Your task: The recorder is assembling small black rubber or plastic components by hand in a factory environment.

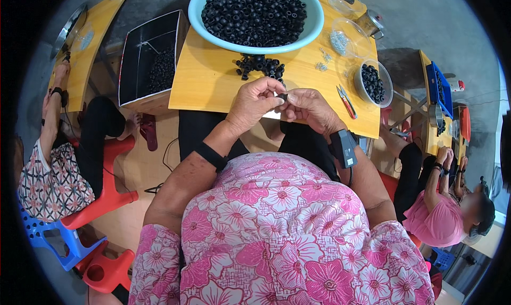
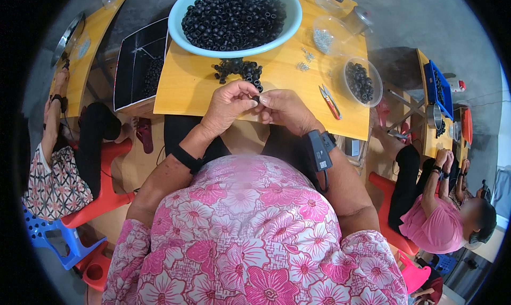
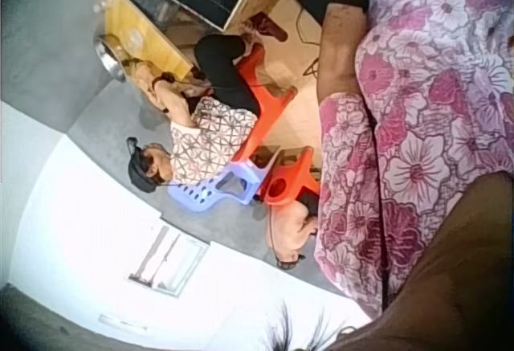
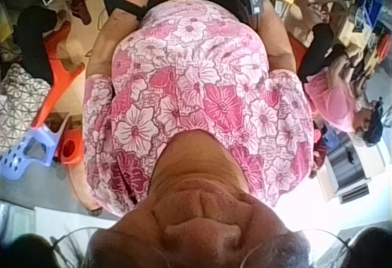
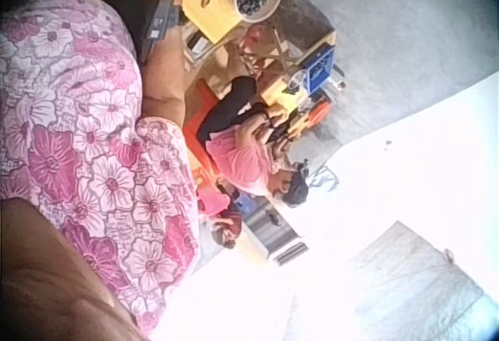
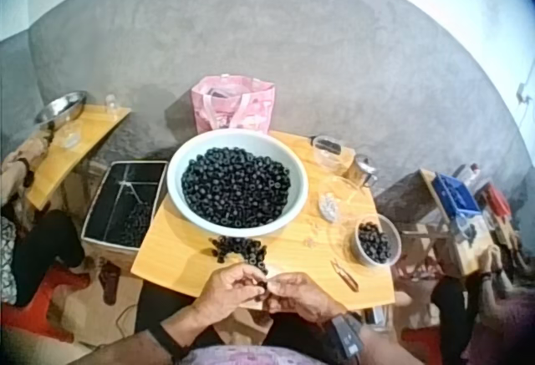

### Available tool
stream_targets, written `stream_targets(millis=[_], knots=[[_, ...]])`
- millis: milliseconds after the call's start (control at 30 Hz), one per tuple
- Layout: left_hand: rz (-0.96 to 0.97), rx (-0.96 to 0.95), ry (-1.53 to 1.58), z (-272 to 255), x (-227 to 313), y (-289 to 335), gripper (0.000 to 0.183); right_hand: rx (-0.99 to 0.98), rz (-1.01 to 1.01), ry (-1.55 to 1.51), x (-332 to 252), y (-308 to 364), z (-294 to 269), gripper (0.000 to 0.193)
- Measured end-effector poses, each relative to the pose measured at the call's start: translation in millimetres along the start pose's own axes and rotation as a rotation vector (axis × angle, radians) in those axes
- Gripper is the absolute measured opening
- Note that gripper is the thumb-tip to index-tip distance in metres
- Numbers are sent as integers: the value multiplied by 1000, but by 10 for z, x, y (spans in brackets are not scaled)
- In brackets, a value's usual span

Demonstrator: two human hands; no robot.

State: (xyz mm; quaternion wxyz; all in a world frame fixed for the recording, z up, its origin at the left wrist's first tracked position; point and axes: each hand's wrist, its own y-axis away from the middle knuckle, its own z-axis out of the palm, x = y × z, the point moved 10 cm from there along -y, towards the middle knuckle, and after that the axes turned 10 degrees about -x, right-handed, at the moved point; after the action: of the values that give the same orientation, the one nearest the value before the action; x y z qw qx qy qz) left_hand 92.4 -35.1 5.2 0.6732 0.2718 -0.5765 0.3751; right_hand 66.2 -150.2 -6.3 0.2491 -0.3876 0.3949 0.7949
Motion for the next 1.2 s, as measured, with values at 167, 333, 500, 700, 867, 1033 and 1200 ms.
stream_targets(millis=[167,333,500,700,867,1033,1200], knots=[[-14,-7,-15,14,-8,0,18,-17,7,-5,2,2,10,27],[14,-10,-32,21,17,2,20,-9,0,21,4,4,15,24],[5,-9,-61,26,-21,-12,22,26,-16,52,19,12,-1,21],[-18,-22,32,41,-63,-10,26,121,-132,135,-12,46,-10,17],[-16,-56,-20,43,-18,-1,33,225,-240,303,-102,121,5,16],[-100,-78,-26,113,-16,9,47,364,-465,625,-232,225,-54,23],[-92,-86,-117,153,9,4,48,397,-502,868,-369,303,44,28]])
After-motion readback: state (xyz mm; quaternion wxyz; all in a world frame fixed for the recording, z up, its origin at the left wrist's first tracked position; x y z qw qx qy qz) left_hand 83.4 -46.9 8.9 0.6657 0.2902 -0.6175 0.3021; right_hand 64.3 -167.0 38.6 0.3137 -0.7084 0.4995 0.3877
